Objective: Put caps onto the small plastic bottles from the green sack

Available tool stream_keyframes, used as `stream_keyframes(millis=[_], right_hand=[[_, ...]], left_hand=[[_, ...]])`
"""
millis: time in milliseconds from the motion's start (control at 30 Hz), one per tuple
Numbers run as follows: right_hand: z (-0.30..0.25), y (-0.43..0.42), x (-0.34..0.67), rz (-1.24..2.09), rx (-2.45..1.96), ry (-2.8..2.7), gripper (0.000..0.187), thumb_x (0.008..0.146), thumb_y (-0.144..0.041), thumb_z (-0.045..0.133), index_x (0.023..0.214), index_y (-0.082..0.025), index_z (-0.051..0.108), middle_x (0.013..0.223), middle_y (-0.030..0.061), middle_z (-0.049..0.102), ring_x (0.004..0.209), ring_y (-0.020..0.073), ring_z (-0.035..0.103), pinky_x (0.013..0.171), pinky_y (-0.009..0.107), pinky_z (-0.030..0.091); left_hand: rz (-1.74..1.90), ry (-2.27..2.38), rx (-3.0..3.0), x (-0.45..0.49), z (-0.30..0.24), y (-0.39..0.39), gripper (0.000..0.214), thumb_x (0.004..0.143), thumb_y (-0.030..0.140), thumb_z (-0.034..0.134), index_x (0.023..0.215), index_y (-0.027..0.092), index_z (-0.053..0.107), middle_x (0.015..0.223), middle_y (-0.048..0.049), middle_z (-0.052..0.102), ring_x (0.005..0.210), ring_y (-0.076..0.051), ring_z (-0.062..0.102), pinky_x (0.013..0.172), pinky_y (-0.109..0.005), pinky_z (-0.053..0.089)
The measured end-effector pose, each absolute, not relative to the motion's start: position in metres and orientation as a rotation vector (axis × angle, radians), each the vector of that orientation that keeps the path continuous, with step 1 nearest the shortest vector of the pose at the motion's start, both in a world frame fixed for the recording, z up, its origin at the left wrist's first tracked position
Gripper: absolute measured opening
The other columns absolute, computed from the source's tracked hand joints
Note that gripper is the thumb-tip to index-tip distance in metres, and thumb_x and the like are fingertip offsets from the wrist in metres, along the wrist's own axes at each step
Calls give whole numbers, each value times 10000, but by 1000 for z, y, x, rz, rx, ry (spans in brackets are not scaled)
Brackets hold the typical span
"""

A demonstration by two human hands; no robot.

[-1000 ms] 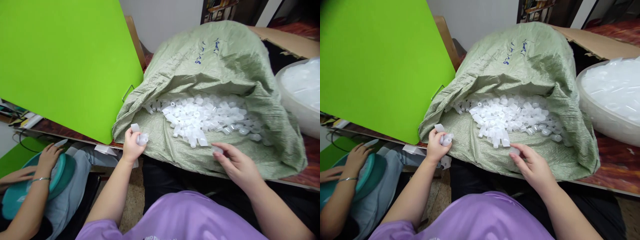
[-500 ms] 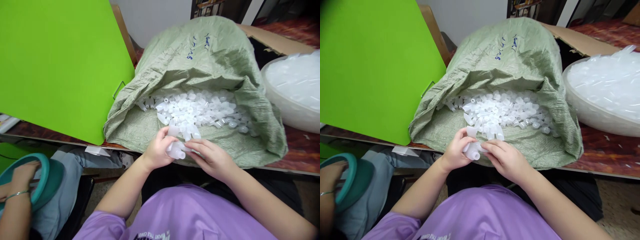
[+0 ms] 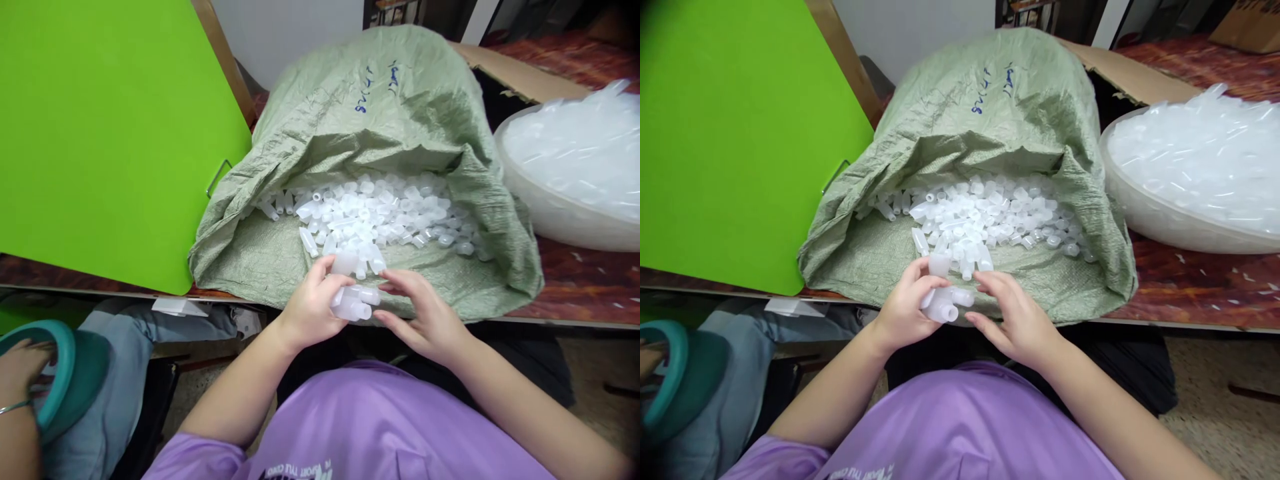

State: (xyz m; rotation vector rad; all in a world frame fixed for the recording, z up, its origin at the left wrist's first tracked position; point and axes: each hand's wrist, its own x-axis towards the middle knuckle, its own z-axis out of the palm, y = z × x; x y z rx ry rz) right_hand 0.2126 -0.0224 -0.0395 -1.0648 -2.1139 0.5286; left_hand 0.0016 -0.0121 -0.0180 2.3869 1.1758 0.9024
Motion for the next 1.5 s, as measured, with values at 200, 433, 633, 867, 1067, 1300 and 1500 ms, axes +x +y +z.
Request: stream_keyframes(millis=[200, 433, 633, 867, 1067, 1300, 1500], right_hand=[[-44, -29, 218, 651, -1171, -2195, 275, 919, -347, 356, 997, -202, 576, 783, 35, 655, 668, 154, 625, 578, 277, 503], [-42, -29, 214, 547, -1171, -2305, 263, 917, -310, 364, 1033, -202, 575, 837, 55, 667, 725, 173, 642, 606, 302, 525], [-48, -31, 212, 344, -1001, -2296, 324, 878, -251, 472, 1197, -194, 471, 1132, 109, 593, 969, 197, 599, 783, 336, 517], [-49, -33, 196, 536, -1045, -2189, 212, 880, -262, 459, 1063, -166, 506, 836, 61, 627, 752, 155, 603, 670, 282, 512], [-48, -26, 185, 768, -1118, -2059, 175, 856, -258, 469, 986, -171, 549, 771, 36, 612, 691, 145, 581, 616, 266, 495], [-35, 13, 205, 646, -1120, -2069, 265, 869, -310, 479, 1108, -231, 563, 951, 65, 581, 871, 179, 575, 772, 336, 487], [-42, 47, 207, 133, -1382, -2262, 259, 779, -303, 582, 1020, -220, 623, 921, 99, 542, 915, 273, 513, 804, 460, 436]], left_hand=[[863, 1121, 2418, 5, -22, -17, 332, 683, 183, 639, 1001, 159, 549, 1192, -145, 415, 1064, -239, 527, 892, -373, 476], [863, 1156, 2399, 4, -29, -19, 329, 691, 219, 648, 1000, 146, 561, 1184, -154, 415, 1067, -246, 523, 884, -366, 477], [915, 1207, 2361, 1, -31, -22, 333, 689, 241, 658, 994, 148, 566, 1189, -152, 421, 1092, -252, 506, 896, -370, 471], [964, 1220, 2325, -2, -36, -27, 307, 697, 257, 660, 967, 140, 573, 1164, -157, 444, 1076, -252, 516, 877, -361, 485], [985, 1269, 2323, -4, -41, -26, 266, 696, 195, 642, 948, 144, 572, 1154, -146, 448, 1077, -244, 513, 886, -365, 479], [1015, 1397, 2192, -6, -38, -19, 292, 666, 201, 654, 941, 160, 566, 1141, -123, 443, 1059, -232, 528, 894, -366, 473], [965, 1446, 2105, -1, -47, -19, 306, 630, 161, 652, 925, 182, 571, 1119, -93, 459, 1043, -223, 543, 891, -361, 476]])
